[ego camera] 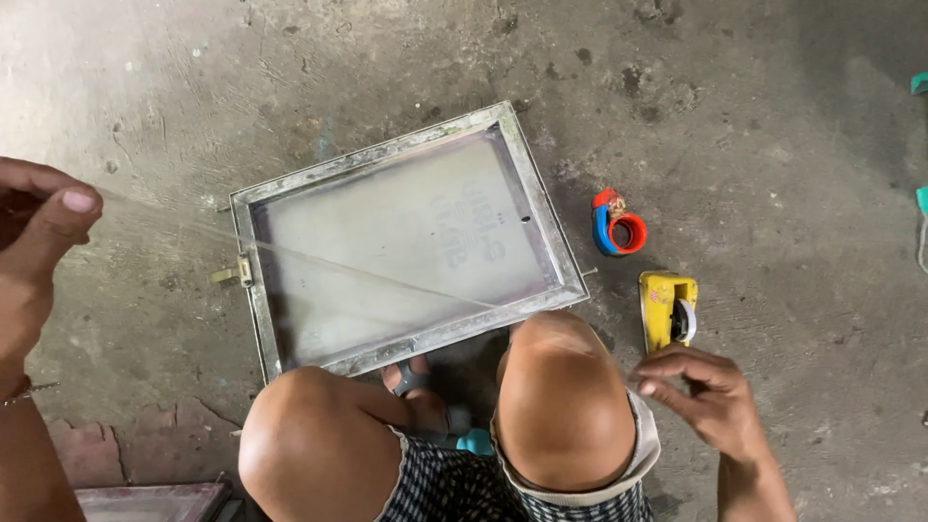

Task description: Applying adhesive tape to the edges of screen printing frames to seal the mesh to the frame.

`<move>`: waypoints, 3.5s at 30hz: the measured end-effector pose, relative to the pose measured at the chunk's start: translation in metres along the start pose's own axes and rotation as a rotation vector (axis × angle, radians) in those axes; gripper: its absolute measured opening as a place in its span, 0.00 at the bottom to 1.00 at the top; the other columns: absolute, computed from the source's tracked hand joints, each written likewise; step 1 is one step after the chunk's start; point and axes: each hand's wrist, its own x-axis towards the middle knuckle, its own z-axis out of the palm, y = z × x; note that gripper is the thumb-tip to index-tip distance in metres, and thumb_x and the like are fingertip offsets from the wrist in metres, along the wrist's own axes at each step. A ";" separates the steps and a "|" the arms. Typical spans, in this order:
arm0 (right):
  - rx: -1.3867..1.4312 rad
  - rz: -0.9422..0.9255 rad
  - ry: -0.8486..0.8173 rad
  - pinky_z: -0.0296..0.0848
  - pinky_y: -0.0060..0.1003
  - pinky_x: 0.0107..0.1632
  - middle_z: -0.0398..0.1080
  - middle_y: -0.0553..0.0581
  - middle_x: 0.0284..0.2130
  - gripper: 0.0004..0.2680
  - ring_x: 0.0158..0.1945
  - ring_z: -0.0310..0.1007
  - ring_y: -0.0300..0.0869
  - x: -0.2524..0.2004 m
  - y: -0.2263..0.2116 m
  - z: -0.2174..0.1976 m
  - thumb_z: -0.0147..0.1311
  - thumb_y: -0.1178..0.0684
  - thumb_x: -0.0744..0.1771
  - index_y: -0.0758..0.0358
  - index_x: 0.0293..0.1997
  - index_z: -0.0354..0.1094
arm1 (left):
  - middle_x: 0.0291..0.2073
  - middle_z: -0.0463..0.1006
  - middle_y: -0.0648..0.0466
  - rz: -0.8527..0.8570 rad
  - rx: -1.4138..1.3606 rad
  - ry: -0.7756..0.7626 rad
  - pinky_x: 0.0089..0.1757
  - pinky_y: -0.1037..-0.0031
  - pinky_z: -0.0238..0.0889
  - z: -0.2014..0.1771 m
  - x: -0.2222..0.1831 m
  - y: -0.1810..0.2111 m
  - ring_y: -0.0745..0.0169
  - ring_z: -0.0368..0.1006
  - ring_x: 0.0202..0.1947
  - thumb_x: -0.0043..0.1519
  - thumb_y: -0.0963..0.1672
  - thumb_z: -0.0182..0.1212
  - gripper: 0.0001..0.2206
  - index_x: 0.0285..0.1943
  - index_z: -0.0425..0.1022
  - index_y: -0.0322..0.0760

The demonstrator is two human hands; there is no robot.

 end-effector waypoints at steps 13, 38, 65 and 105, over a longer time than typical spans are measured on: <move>-0.067 0.418 0.267 0.68 0.27 0.39 0.72 0.56 0.27 0.04 0.31 0.70 0.36 0.115 0.036 -0.026 0.64 0.58 0.68 0.65 0.41 0.73 | 0.38 0.76 0.56 -0.137 -0.158 0.082 0.41 0.80 0.66 0.033 0.001 -0.044 0.70 0.69 0.35 0.77 0.40 0.67 0.06 0.49 0.73 0.38; -0.661 0.647 -0.097 0.67 0.34 0.39 0.73 0.54 0.25 0.15 0.30 0.75 0.40 0.122 0.273 0.086 0.71 0.46 0.67 0.56 0.48 0.65 | 0.35 0.84 0.54 -1.044 0.498 -0.525 0.39 0.58 0.69 0.199 -0.159 -0.294 0.45 0.80 0.43 0.56 0.56 0.61 0.11 0.42 0.84 0.65; -1.183 0.746 -0.302 0.78 0.52 0.47 0.77 0.54 0.27 0.12 0.41 0.82 0.58 0.164 0.223 0.128 0.66 0.40 0.65 0.49 0.39 0.65 | 0.29 0.85 0.53 -0.782 0.684 -0.547 0.41 0.52 0.75 0.202 -0.173 -0.280 0.36 0.82 0.34 0.62 0.53 0.65 0.08 0.40 0.84 0.55; -1.010 -0.301 -0.633 0.63 0.48 0.44 0.65 0.51 0.28 0.10 0.36 0.71 0.48 0.134 0.226 0.196 0.47 0.41 0.69 0.50 0.32 0.65 | 0.49 0.76 0.52 -0.144 0.708 -0.572 0.45 0.56 0.68 0.285 -0.201 -0.255 0.45 0.74 0.51 0.39 0.68 0.67 0.40 0.52 0.74 0.45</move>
